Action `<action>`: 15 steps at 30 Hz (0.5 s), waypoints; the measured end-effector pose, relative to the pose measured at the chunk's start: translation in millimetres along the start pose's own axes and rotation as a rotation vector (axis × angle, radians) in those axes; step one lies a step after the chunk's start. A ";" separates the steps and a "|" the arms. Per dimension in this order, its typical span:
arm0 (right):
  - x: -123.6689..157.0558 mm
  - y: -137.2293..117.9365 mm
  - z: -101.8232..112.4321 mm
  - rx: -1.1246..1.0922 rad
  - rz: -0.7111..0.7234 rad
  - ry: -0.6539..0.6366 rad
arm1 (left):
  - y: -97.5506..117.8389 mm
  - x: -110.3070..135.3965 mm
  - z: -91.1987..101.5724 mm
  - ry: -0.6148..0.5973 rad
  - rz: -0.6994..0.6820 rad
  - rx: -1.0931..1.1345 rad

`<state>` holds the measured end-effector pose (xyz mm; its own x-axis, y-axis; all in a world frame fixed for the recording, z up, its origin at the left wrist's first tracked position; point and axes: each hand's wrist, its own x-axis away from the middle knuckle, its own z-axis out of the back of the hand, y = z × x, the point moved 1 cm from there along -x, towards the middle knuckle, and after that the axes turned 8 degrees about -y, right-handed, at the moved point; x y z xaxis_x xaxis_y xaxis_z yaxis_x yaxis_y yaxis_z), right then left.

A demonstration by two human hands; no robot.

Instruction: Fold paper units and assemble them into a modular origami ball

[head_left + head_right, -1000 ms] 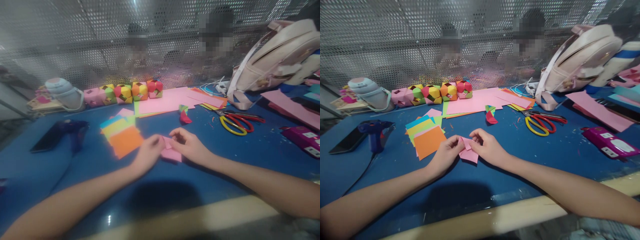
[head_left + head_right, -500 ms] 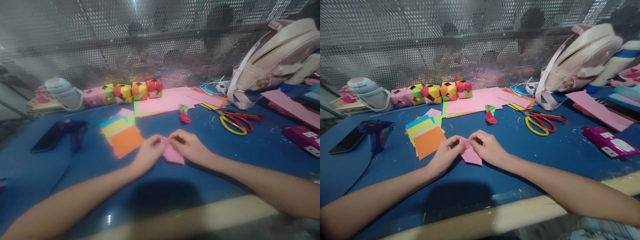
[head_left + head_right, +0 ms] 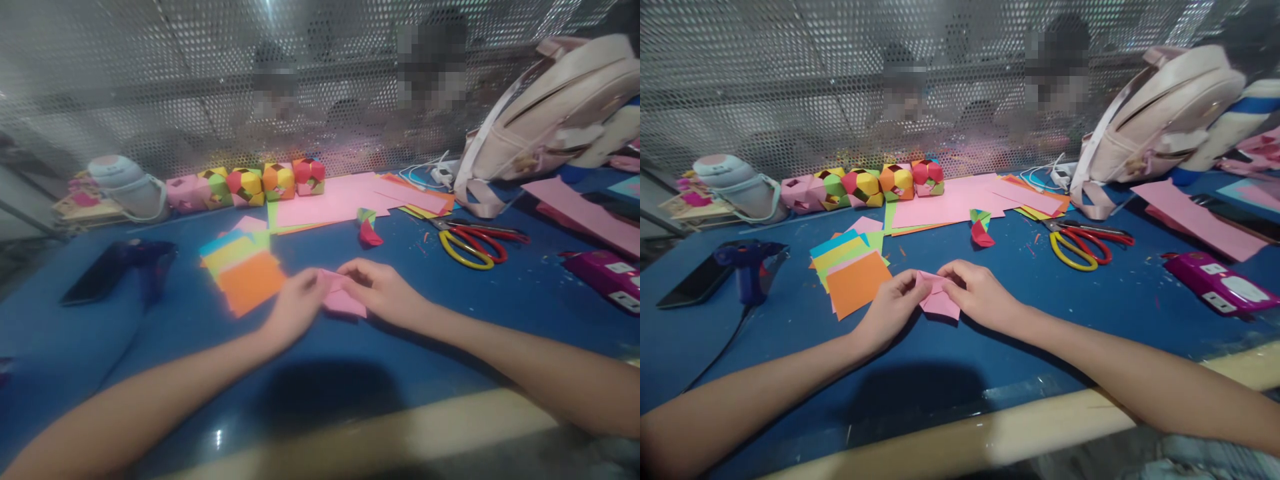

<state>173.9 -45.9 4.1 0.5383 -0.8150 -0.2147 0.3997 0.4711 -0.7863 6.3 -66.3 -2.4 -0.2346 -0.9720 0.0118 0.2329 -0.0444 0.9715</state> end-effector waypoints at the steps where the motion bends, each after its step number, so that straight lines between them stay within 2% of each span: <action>1: -0.2 0.1 0.7 0.009 0.009 -0.003 | -0.5 -0.2 0.1 0.002 0.000 -0.001; 6: -1.1 0.3 2.0 0.029 0.016 -0.036 | -2.7 -0.8 -0.2 -0.015 -0.003 -0.010; 15: 1.0 -6.0 -0.1 -0.039 0.154 0.055 | 2.4 2.7 -4.0 -0.092 -0.083 -0.185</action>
<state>171.9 -49.6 8.6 0.5490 -0.7520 -0.3647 0.2860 0.5791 -0.7635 9.9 -70.0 -1.0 -0.3432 -0.9386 -0.0368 0.3762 -0.1733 0.9102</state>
